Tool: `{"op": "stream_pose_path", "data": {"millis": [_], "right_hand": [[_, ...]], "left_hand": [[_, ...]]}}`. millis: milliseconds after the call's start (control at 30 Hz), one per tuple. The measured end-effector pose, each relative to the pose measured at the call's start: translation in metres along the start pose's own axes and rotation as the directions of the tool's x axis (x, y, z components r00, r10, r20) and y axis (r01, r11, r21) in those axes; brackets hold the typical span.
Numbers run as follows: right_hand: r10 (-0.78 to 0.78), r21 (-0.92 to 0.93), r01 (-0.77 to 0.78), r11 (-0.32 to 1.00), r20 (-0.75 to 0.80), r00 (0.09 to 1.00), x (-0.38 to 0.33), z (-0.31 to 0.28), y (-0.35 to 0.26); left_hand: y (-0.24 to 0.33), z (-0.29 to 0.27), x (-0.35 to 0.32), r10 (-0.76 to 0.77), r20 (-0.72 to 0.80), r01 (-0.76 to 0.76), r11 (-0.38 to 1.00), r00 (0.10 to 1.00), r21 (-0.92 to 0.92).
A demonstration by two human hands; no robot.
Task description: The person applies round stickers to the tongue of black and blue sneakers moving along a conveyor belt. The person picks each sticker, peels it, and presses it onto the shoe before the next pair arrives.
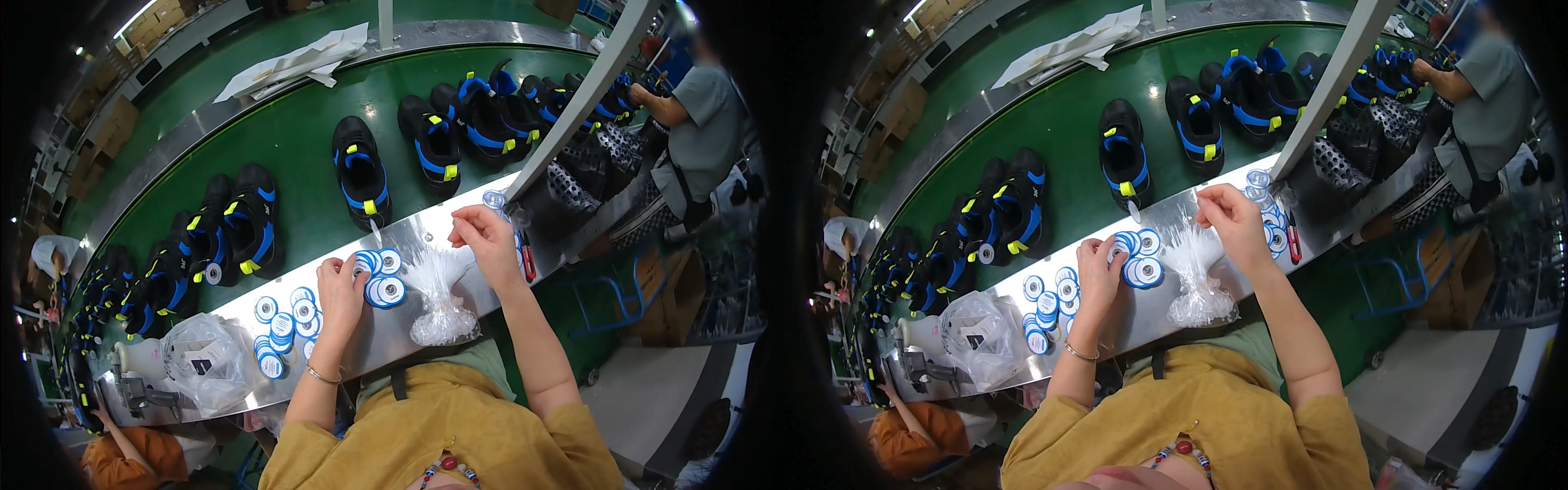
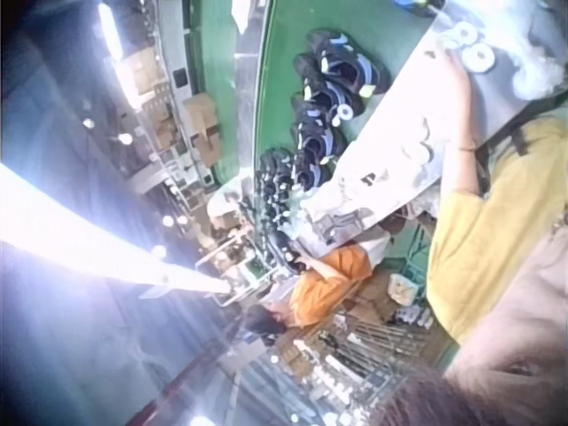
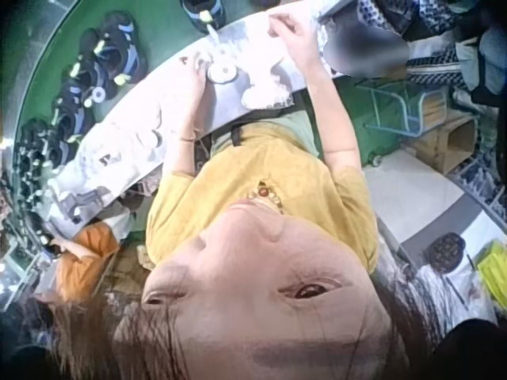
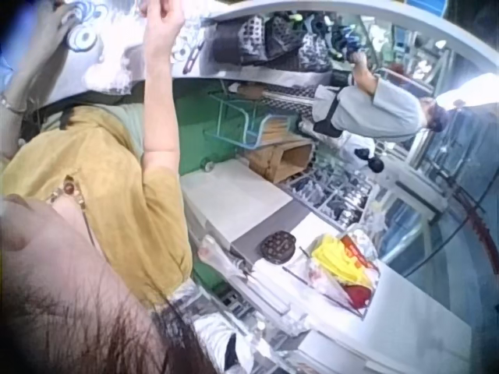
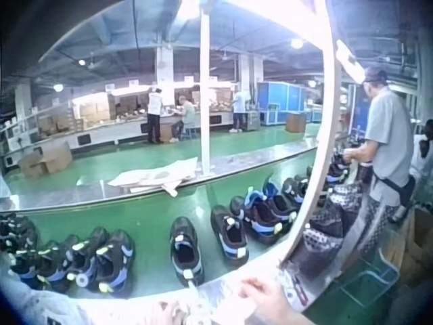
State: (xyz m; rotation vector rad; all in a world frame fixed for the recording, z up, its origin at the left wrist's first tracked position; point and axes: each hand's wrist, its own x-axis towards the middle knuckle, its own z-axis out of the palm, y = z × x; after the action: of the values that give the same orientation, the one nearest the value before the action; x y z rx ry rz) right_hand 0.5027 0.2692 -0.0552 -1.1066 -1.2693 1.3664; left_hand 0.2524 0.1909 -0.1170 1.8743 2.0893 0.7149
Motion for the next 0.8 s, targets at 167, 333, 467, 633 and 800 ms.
{"op": "stream_pose_path", "data": {"millis": [167,333,467,633,800], "right_hand": [[0.051,0.033,-0.051,0.998,0.019,0.999,-0.001,0.0,0.009],[0.037,0.03,-0.037,0.999,0.007,0.999,0.002,0.0,0.01],[0.041,0.044,-0.042,0.998,0.031,0.999,0.004,-0.002,0.014],[0.047,0.07,-0.049,0.996,0.039,0.998,0.006,0.0,0.02],[0.047,0.071,-0.05,0.996,0.043,0.998,0.008,0.001,0.021]], "left_hand": [[0.0,-0.002,0.008,-0.106,0.04,0.111,0.981,0.994,-0.158],[-0.012,-0.002,0.018,-0.188,0.099,0.208,0.939,0.977,-0.274],[-0.018,-0.001,0.021,-0.245,0.116,0.269,0.919,0.962,-0.29],[-0.012,-0.007,0.024,-0.248,0.079,0.258,0.952,0.965,-0.162],[-0.023,-0.006,0.031,-0.403,0.26,0.48,0.756,0.877,-0.446]]}}
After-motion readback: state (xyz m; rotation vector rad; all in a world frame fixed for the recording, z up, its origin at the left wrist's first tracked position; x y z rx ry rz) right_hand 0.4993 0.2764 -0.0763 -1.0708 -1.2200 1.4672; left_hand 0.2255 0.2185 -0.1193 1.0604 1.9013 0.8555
